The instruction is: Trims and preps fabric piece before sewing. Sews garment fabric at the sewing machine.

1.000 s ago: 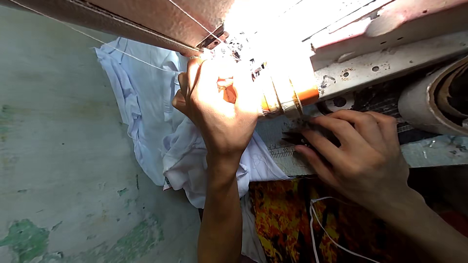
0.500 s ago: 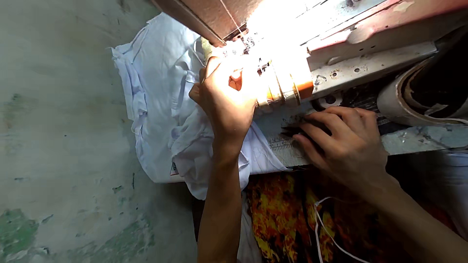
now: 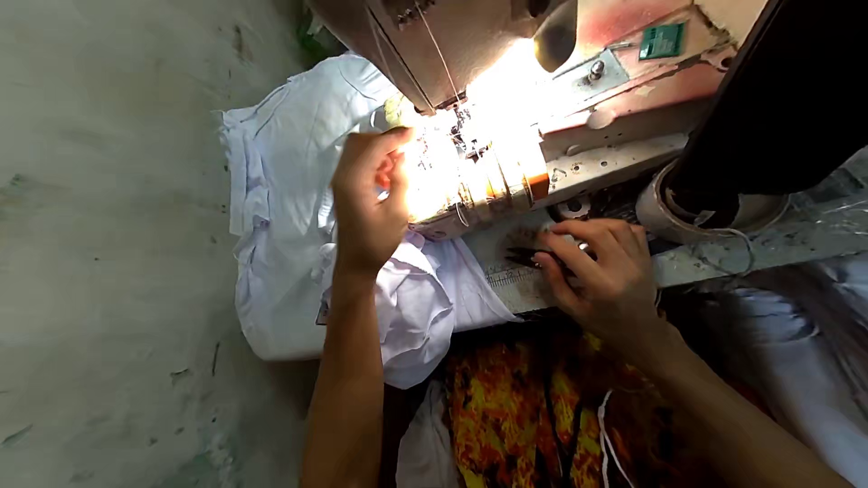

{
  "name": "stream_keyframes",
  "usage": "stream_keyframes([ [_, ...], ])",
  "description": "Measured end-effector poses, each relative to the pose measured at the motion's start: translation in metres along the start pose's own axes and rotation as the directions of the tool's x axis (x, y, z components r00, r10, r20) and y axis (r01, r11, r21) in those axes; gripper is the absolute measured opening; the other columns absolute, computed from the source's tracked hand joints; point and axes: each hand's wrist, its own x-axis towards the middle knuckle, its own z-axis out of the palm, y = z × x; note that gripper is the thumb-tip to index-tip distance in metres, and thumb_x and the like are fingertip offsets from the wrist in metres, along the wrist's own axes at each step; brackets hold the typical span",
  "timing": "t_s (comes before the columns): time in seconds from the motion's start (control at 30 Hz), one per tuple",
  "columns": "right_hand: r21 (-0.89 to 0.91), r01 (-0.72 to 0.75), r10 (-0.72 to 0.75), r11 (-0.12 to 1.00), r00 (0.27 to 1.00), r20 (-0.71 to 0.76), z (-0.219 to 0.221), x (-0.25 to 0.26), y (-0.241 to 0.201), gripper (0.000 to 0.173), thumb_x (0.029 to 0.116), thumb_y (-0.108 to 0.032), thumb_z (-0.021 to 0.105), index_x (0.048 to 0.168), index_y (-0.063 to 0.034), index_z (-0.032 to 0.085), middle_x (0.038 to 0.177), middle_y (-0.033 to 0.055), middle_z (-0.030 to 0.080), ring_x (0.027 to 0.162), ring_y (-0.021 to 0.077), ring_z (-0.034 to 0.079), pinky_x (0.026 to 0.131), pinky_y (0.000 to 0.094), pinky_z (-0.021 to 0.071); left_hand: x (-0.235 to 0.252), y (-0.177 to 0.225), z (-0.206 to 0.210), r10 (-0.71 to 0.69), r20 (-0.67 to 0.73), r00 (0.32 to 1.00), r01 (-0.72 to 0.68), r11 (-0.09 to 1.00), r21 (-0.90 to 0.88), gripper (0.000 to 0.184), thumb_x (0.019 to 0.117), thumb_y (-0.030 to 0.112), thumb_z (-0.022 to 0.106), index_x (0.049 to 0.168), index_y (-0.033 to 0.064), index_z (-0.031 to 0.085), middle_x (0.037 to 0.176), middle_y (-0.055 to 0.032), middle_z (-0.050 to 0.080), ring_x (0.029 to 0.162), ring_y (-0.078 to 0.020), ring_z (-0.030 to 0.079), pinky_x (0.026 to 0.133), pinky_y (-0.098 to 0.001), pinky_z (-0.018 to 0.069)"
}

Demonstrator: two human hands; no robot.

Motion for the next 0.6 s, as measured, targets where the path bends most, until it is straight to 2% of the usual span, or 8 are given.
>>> stream_keyframes([
  [0.07, 0.165, -0.017, 0.025, 0.986, 0.999, -0.044, -0.005, 0.014, -0.008, 0.026, 0.1017, -0.025, 0.061, 0.113, -0.0052, 0.075, 0.095, 0.0117, 0.069, 0.086, 0.0226, 0.064, 0.075, 0.0365, 0.0504, 0.022, -0.003, 0.021, 0.05, 0.087, 0.995, -0.059, 0.992, 0.109, 0.027, 0.0922, 0.004, 0.058, 0.114, -0.0007, 0.072, 0.113, -0.0161, 0.067, 0.105, -0.0156, 0.062, 0.091, -0.0269, 0.0499],
  [0.13, 0.373, -0.046, 0.048, 0.927, 0.999, 0.003, -0.01, 0.038, -0.023, 0.031, 0.1011, -0.023, 0.06, 0.121, -0.0006, 0.069, 0.088, 0.0063, 0.069, 0.074, 0.0112, 0.063, 0.065, 0.0258, 0.0538, 0.029, -0.002, 0.033, 0.016, 0.128, 0.992, -0.038, 0.985, 0.167, 0.022, 0.091, 0.012, 0.064, 0.108, 0.0018, 0.073, 0.11, -0.0149, 0.067, 0.105, -0.0177, 0.061, 0.094, -0.0312, 0.0478],
  [0.23, 0.612, -0.074, 0.017, 0.787, 0.995, 0.099, -0.009, 0.075, -0.045, 0.044, 0.0975, -0.021, 0.062, 0.133, 0.0042, 0.059, 0.076, -0.0009, 0.064, 0.061, 0.0027, 0.056, 0.054, 0.0195, 0.0492, 0.029, -0.001, 0.037, 0.002, 0.214, 0.977, -0.052, 0.972, 0.228, 0.021, 0.0923, 0.019, 0.066, 0.104, 0.0026, 0.073, 0.103, -0.0126, 0.07, 0.104, -0.0221, 0.062, 0.098, -0.0454, 0.0416],
  [0.33, 0.78, -0.156, -0.1, 0.606, 0.958, 0.269, 0.0, 0.097, -0.057, 0.051, 0.0969, -0.018, 0.065, 0.142, 0.0028, 0.053, 0.066, -0.0048, 0.058, 0.055, -0.0011, 0.052, 0.051, 0.0162, 0.0455, 0.031, 0.003, 0.031, 0.058, 0.299, 0.953, -0.175, 0.907, 0.382, 0.022, 0.0922, 0.022, 0.063, 0.101, 0.0047, 0.074, 0.099, -0.013, 0.072, 0.102, -0.029, 0.063, 0.093, -0.0512, 0.0373],
  [0.4, 0.855, -0.19, -0.175, 0.483, 0.935, 0.307, 0.009, 0.103, -0.061, 0.041, 0.0983, -0.014, 0.064, 0.135, 0.0031, 0.057, 0.063, -0.0054, 0.053, 0.053, -0.0027, 0.047, 0.05, 0.0138, 0.0416, 0.032, 0.008, 0.03, 0.083, 0.301, 0.95, -0.223, 0.854, 0.469, 0.02, 0.0921, 0.022, 0.063, 0.098, 0.0055, 0.074, 0.095, -0.0139, 0.07, 0.099, -0.0322, 0.062, 0.094, -0.0532, 0.0344],
  [0.47, 0.886, -0.194, -0.192, 0.42, 0.936, 0.296, 0.013, 0.105, -0.063, 0.019, 0.0991, -0.011, 0.063, 0.113, 0.0016, 0.067, 0.062, -0.0055, 0.051, 0.053, -0.0039, 0.045, 0.05, 0.0121, 0.0387, 0.029, 0.012, 0.031, 0.075, 0.256, 0.964, -0.201, 0.835, 0.512, 0.018, 0.0947, 0.02, 0.062, 0.097, 0.007, 0.074, 0.099, -0.0133, 0.07, 0.104, -0.0322, 0.061, 0.097, -0.0526, 0.0336],
  [0.53, 0.899, -0.172, -0.185, 0.403, 0.947, 0.264, 0.013, 0.105, -0.063, 0.014, 0.0988, -0.008, 0.061, 0.097, 0.0008, 0.071, 0.062, -0.0054, 0.052, 0.054, -0.0048, 0.043, 0.05, 0.0111, 0.0368, 0.024, 0.015, 0.033, 0.042, 0.178, 0.983, -0.132, 0.838, 0.53, 0.015, 0.096, 0.017, 0.062, 0.098, 0.0066, 0.073, 0.102, -0.0136, 0.07, 0.106, -0.0323, 0.06, 0.097, -0.0528, 0.0331],
  [0.6, 0.886, -0.147, -0.159, 0.44, 0.958, 0.238, 0.011, 0.103, -0.061, 0.014, 0.0985, -0.008, 0.061, 0.095, -0.0007, 0.073, 0.062, -0.0062, 0.053, 0.054, -0.0054, 0.043, 0.049, 0.0108, 0.0362, 0.015, 0.017, 0.032, -0.001, 0.065, 0.998, -0.031, 0.876, 0.481, 0.013, 0.0941, 0.012, 0.062, 0.1, 0.0024, 0.07, 0.104, -0.0161, 0.069, 0.102, -0.0307, 0.063, 0.089, -0.0516, 0.0397],
])
